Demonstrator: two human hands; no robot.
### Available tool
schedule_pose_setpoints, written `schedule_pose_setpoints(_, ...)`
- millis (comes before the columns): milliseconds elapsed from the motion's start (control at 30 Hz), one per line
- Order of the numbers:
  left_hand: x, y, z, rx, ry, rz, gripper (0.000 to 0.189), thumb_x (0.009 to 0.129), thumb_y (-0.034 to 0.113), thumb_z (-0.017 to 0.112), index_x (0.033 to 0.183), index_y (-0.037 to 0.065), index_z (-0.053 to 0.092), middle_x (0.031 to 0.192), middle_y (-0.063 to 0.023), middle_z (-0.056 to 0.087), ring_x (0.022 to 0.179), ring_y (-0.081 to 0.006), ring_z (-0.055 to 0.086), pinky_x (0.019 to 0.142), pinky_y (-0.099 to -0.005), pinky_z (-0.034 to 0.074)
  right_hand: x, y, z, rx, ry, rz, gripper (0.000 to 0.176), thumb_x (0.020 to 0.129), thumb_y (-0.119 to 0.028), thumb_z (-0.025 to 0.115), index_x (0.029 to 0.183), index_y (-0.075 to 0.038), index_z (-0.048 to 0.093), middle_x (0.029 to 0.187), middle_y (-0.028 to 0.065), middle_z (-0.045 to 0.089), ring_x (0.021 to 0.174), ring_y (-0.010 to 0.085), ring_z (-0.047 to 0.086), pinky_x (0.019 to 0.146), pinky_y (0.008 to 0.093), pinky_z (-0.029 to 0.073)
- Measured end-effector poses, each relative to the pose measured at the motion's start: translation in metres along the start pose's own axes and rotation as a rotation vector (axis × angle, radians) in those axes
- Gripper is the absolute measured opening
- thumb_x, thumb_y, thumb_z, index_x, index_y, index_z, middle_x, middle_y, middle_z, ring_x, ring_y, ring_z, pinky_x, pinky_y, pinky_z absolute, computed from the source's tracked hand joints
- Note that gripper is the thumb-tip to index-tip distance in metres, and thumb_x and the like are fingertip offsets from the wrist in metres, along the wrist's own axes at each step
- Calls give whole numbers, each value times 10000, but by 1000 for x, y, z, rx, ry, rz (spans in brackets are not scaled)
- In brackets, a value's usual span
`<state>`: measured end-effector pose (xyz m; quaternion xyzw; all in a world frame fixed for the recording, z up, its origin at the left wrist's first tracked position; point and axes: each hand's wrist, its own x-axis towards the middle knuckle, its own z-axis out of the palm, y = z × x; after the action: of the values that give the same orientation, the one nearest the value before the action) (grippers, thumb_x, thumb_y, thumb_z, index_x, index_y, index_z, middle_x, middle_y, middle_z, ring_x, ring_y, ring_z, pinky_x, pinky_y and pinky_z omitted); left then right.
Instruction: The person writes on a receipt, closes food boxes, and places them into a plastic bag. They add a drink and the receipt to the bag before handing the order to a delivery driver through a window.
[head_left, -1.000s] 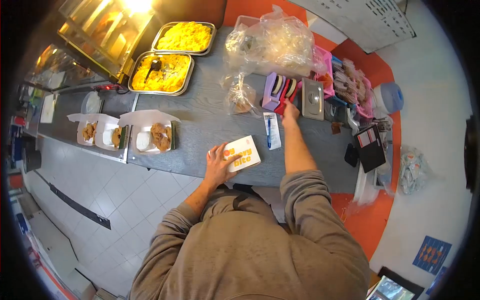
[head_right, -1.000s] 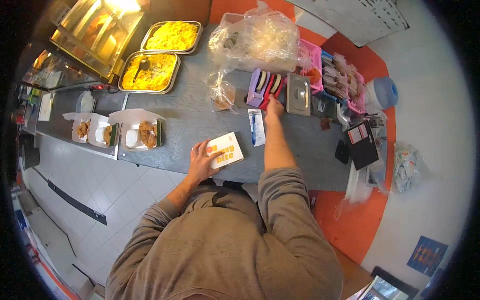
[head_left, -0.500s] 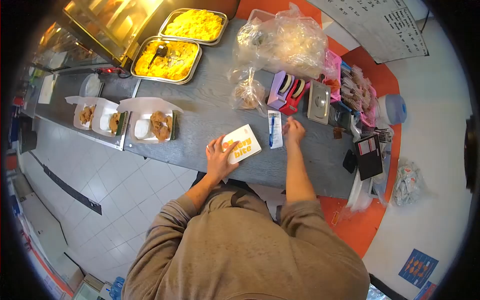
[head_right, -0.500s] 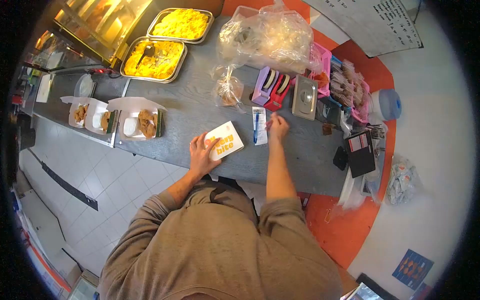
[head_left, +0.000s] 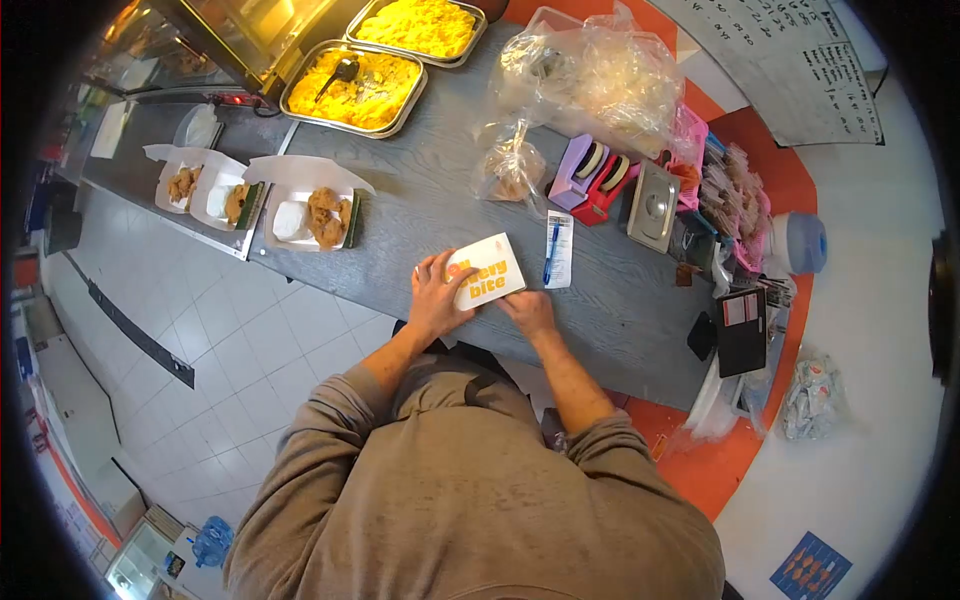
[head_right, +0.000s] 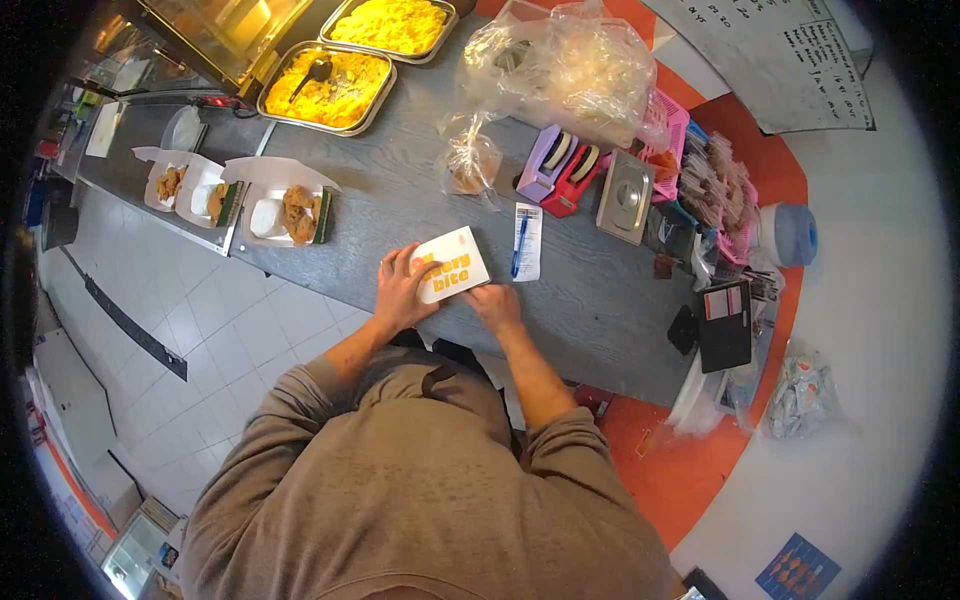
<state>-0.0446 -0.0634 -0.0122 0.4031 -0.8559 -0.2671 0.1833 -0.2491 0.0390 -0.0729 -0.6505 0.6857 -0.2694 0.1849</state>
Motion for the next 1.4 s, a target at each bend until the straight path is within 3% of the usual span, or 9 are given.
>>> schedule_pose_setpoints(133,1,0,1,-2,-28,-24,696,516,247,812,1180,270,607,1382,-113,394,1261,-367,330,1044,-545,263,13,23,-51,-148,-8,-27,305,830,-299,681,675,-44,616,664,119,629,577,313,623,525,441,476)
schedule_pose_setpoints(267,4,9,12,8,-27,-84,703,511,252,817,1180,266,602,1385,-108,391,1276,-366,316,1052,-552,248,52,41,-85,45,229,571,221,808,-224,676,889,-40,585,757,140,667,692,347,657,610,430,511)
schedule_pose_setpoints(400,15,24,23,28,-6,-59,810,483,272,856,1240,253,568,1427,-127,356,1299,-392,301,1065,-530,283,83,35,-77,-431,-78,436,228,827,-202,644,971,-45,566,754,168,668,715,367,657,636,423,518)
schedule_pose_setpoints(533,8,1,24,-299,110,-30,1112,459,416,893,1403,129,380,1428,-198,339,1326,-430,287,1094,-507,276,94,48,-106,-32,-9,219,200,890,-227,569,1007,-68,601,870,217,676,694,349,667,594,400,529)
schedule_pose_setpoints(633,-7,-29,38,-413,90,-42,1305,437,515,892,1468,57,236,1435,-236,327,1317,-428,327,1089,-497,285,81,22,-120,1265,277,550,216,916,-251,575,976,-45,599,749,117,672,600,171,642,438,269,426)
schedule_pose_setpoints(800,-8,-35,35,-322,44,-25,1399,435,560,879,1484,-1,144,1434,-241,352,1313,-380,374,1070,-483,317,79,-25,-46,985,-72,559,317,980,-322,401,914,-52,552,608,71,545,470,160,531,430,251,400)
schedule_pose_setpoints(867,-12,-37,31,-218,54,73,1369,475,557,858,1482,-14,128,1398,-208,411,1275,-369,428,1049,-463,347,79,-48,-25,1343,-105,565,299,988,-272,385,965,-37,568,592,37,495,446,129,472,430,236,385)
schedule_pose_setpoints(1133,-17,-41,40,-188,66,-9,1265,459,468,863,1463,29,231,1334,-144,497,1204,-289,520,1017,-434,384,87,-64,24,641,116,142,277,945,-157,532,778,28,654,618,35,591,531,84,498,488,247,375)
schedule_pose_setpoints(1400,-15,-41,37,-205,26,-55,1123,448,457,864,1365,54,356,1351,-106,475,1225,-267,503,1014,-417,379,89,-67,28,422,172,32,304,902,-114,576,623,2,613,567,121,611,489,246,581,495,365,429)
